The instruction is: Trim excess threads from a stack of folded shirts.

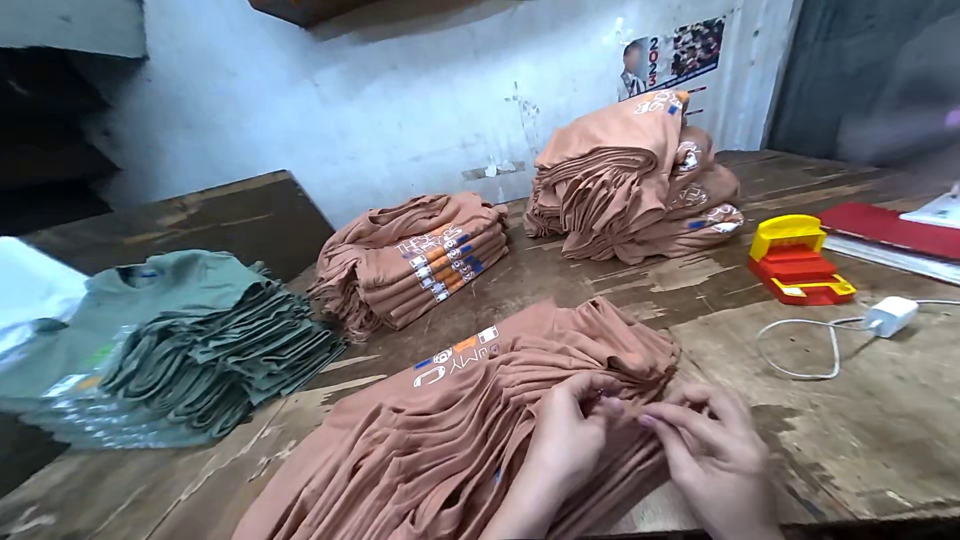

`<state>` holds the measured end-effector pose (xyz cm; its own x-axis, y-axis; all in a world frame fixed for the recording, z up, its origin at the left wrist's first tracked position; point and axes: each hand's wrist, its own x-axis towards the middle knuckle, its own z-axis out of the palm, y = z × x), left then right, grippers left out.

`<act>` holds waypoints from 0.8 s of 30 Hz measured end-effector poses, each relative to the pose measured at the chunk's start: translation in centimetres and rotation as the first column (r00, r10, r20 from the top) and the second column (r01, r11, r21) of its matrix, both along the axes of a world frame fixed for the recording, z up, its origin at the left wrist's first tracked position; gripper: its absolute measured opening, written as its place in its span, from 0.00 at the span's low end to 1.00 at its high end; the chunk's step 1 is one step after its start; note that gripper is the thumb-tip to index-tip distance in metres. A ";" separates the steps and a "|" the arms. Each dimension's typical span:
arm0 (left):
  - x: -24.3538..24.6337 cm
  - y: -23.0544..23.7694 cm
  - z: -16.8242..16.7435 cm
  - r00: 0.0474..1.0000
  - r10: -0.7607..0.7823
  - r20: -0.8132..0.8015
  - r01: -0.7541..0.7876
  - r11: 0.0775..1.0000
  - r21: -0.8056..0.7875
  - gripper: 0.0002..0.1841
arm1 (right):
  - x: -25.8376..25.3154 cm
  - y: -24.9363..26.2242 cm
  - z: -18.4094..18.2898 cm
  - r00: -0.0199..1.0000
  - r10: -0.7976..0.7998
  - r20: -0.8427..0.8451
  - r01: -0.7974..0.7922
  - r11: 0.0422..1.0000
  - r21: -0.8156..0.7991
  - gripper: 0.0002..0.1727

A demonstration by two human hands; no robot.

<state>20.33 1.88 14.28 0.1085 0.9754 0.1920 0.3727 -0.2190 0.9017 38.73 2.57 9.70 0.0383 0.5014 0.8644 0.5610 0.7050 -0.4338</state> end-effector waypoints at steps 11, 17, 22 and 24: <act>2.4 -2.7 -3.3 0.823 0.479 -0.307 -0.045 0.593 0.804 0.07 | 0.6 -1.3 -1.1 0.999 0.021 -0.049 -0.024 0.997 -0.069 0.10; 1.9 -2.2 -2.9 0.793 0.517 -0.323 -0.030 0.563 0.826 0.08 | 1.3 -1.7 -0.3 0.945 0.088 -0.316 -0.169 0.956 -0.239 0.03; 3.1 -1.2 -3.1 0.777 0.481 -0.406 0.076 0.569 0.819 0.06 | 0.7 -2.0 -0.3 0.931 0.165 -0.325 -0.231 0.957 -0.175 0.02; 3.0 -1.3 -3.0 0.771 0.509 -0.383 0.042 0.559 0.828 0.07 | 1.1 -2.5 -0.4 0.950 0.176 -0.256 -0.212 0.970 -0.121 0.04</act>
<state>23.32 0.56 11.24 0.2470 0.4746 0.8448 0.8514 -0.5226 0.0447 39.83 0.10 9.29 0.1267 0.6394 0.7584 0.2850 0.7088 -0.6452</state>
